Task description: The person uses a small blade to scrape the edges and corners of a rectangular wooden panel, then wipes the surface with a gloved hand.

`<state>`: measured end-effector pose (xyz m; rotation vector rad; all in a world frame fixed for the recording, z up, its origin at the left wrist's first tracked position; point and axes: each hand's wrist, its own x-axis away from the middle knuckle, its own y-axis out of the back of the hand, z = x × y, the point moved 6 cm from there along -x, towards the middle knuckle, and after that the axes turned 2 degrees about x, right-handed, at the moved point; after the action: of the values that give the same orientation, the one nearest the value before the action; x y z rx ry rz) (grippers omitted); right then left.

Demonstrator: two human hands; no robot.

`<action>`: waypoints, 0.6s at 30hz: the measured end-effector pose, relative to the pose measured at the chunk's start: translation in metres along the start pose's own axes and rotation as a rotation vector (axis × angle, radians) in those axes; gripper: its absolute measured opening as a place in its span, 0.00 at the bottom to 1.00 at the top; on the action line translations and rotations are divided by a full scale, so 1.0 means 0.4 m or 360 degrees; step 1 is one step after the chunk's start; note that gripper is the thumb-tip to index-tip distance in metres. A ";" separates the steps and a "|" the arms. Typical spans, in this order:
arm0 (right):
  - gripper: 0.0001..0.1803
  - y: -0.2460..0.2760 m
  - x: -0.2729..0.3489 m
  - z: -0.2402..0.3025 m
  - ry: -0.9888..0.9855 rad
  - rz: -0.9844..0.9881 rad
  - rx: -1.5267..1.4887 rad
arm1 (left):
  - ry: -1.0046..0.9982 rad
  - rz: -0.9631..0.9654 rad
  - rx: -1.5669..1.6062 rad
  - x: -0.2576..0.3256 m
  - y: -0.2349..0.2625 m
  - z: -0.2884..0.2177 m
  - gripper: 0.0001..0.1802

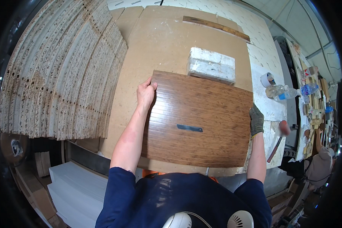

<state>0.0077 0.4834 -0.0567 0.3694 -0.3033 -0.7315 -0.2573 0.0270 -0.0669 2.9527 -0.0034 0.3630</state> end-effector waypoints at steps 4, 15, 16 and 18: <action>0.22 0.010 -0.015 -0.026 0.0023 0.0020 -0.0049 | -0.0004 0.0030 0.0014 0.007 -0.005 -0.014 0.23; 0.24 0.012 -0.022 -0.038 0.0101 0.0058 0.0159 | -0.0027 0.0006 -0.0167 0.021 -0.009 -0.039 0.22; 0.25 0.009 -0.021 -0.040 0.0091 0.0067 0.0152 | -0.0028 0.0011 -0.0156 0.019 -0.010 -0.034 0.22; 0.26 -0.004 -0.024 -0.021 0.0208 0.0062 0.0274 | -0.0120 -0.0082 -0.0083 -0.007 0.008 0.013 0.22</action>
<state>0.0034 0.4909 -0.0664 0.5704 -0.2498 -0.6413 -0.2590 0.0229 -0.0720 2.9067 0.0529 0.2407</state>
